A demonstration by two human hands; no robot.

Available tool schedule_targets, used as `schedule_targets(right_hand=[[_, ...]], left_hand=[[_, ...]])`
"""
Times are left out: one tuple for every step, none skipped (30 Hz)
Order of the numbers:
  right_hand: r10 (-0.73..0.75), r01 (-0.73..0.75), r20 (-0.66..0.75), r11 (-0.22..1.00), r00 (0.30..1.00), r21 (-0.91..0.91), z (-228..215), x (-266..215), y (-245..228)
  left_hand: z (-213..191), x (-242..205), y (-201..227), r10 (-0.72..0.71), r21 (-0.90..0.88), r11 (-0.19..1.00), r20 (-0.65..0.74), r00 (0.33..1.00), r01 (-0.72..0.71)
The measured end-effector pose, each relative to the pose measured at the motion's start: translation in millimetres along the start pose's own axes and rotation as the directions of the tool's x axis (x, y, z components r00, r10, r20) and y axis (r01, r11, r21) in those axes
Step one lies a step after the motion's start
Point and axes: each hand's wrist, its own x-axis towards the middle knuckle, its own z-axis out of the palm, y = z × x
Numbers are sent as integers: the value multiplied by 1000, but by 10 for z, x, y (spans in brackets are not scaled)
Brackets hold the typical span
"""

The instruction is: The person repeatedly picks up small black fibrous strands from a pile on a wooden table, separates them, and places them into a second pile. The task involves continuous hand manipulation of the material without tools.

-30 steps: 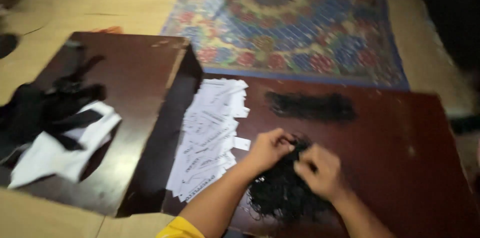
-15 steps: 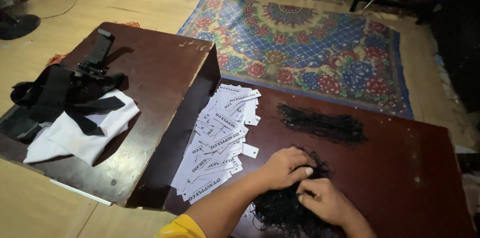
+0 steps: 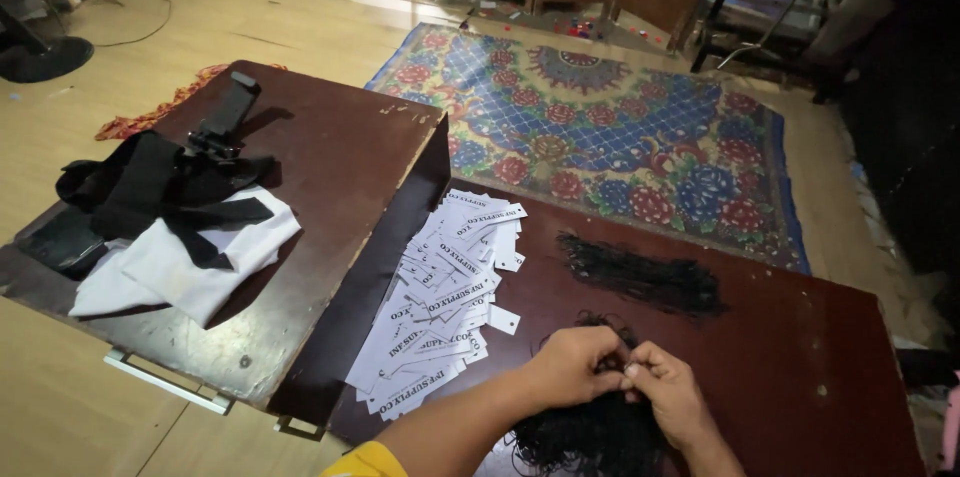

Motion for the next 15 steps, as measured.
schedule_targets(right_hand=[[1,-1,1,1000,1000,0,24,-12,-44],[6,-6,10,1000,1000,-6,45,-23,-88],[13,-13,17,1000,1000,-11,59,-52,-122],[16,-16,15,1000,1000,-11,41,-52,-52],[9,-10,19,998,1000,65,21,-22,1],[1,-4,22,990,1000,140,3,6,51],[-1,-2,22,990,1000,139,-1,6,25],[4,-8,36,994,999,111,-5,5,1],[12,-16,50,996,999,83,-3,-4,-12],[12,-16,50,996,999,83,40,-36,-191],[72,-67,45,992,996,-110,79,-88,-365],[130,-116,28,948,991,-297,115,-140,-541],[126,-113,25,948,992,-297,95,-154,-576],[150,-97,106,915,983,-392,71,-168,-612],[185,-76,183,874,966,-480,54,-200,-635]], left_hand=[[-15,2,11,-1,-1,1000,0,1000,1],[-28,7,23,-26,-28,999,15,1000,26],[-27,3,39,-50,-57,997,34,998,52],[3,-9,2,-51,-59,997,36,998,54],[15,5,-42,-28,-91,995,23,999,30],[26,19,-84,-5,-122,992,10,1000,6],[24,26,-82,-3,-122,992,8,1000,4],[23,33,-81,14,-108,994,5,1000,-13],[25,26,-82,28,-93,995,3,1000,-28],[3,31,-89,28,-94,995,2,1000,-28],[-7,28,-89,37,-79,996,-33,999,-40],[-16,27,-87,47,-64,997,-68,997,-52],[-41,43,-107,52,-64,996,-66,996,-56],[-64,63,-124,37,-135,990,-83,996,-48],[-82,65,-140,17,-207,978,-95,995,-37]])
